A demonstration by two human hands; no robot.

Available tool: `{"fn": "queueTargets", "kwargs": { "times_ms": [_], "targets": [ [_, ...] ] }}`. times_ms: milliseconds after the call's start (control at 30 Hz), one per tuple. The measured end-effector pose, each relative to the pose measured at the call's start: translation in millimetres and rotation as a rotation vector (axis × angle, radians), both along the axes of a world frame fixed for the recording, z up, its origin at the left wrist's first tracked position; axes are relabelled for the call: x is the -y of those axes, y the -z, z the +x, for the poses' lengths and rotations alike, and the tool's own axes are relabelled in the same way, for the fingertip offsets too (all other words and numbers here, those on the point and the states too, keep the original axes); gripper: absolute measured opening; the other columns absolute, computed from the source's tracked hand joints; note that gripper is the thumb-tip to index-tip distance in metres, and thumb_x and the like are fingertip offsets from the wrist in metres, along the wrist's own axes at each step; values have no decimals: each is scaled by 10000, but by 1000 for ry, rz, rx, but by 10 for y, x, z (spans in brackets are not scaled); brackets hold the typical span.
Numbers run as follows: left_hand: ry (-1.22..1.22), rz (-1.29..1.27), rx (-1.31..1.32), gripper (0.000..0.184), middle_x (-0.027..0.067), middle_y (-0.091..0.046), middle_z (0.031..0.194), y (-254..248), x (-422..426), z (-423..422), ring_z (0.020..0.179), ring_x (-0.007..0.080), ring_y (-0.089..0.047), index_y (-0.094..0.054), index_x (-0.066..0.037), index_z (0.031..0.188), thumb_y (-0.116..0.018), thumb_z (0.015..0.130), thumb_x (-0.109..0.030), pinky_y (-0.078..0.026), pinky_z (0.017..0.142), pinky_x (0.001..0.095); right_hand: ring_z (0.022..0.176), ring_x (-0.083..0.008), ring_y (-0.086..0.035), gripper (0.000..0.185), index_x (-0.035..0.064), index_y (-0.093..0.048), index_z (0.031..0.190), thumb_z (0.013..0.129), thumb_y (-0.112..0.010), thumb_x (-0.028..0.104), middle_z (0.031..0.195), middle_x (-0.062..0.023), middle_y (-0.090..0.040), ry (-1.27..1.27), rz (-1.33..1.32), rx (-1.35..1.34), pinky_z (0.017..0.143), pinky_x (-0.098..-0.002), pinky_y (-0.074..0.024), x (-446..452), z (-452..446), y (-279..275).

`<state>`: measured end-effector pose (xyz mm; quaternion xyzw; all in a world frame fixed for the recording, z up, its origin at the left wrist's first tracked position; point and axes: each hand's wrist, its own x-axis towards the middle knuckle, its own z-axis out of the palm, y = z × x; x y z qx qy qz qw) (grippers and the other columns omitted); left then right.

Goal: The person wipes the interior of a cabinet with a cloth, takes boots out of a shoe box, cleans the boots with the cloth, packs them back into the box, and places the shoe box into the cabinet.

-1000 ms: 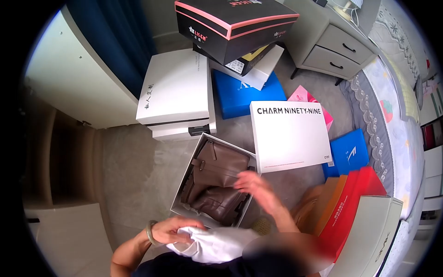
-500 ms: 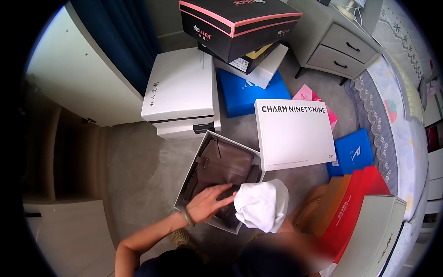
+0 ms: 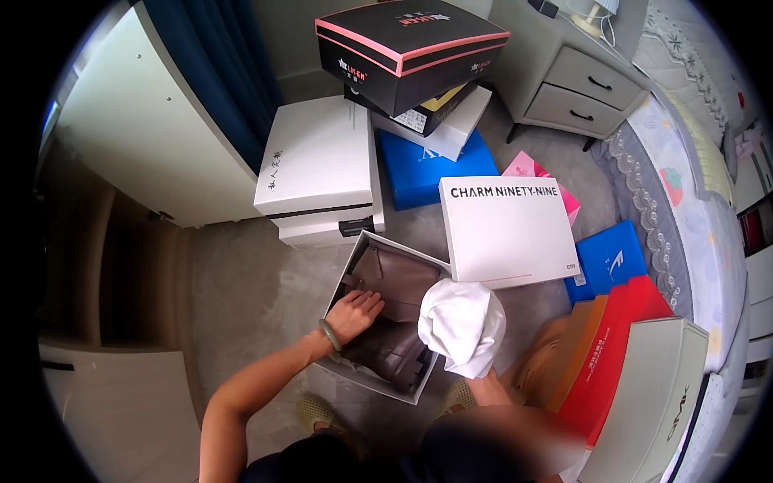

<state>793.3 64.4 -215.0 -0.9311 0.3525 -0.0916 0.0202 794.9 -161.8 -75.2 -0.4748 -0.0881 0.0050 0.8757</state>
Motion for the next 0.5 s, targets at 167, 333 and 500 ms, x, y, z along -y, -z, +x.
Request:
{"fn": "queueTargets", "kwargs": {
  "times_ms": [167, 333, 500],
  "targets": [
    [54, -262, 63, 403, 48, -637, 991, -1075, -69, 133, 879, 191, -618, -620, -56, 1181, -574, 783, -99, -482, 803, 304, 593, -191, -548, 161, -75, -544, 891, 784, -663, -85, 829, -173, -585, 54, -234, 199, 457, -280, -448, 24, 16, -40],
    [109, -152, 314, 383, 31, -615, 939, -1998, -226, 109, 784, 147, -594, -644, -62, 1134, -611, 753, -78, -482, 726, 269, 789, -175, -615, 214, 15, -595, 982, 828, -688, 131, 931, -108, -638, 180, -505, 350, 678, -288, -515, -37, 26, -144],
    [121, 25, 478, 321, 33, -612, 884, -2628, -372, 110, 722, 123, -582, -647, -58, 1060, -650, 739, -70, -460, 639, 252, 782, -179, -624, 198, 19, -616, 970, 818, -687, 123, 900, -101, -653, 294, -735, 813, 683, -301, -511, -90, 250, -124]
  ]
}}
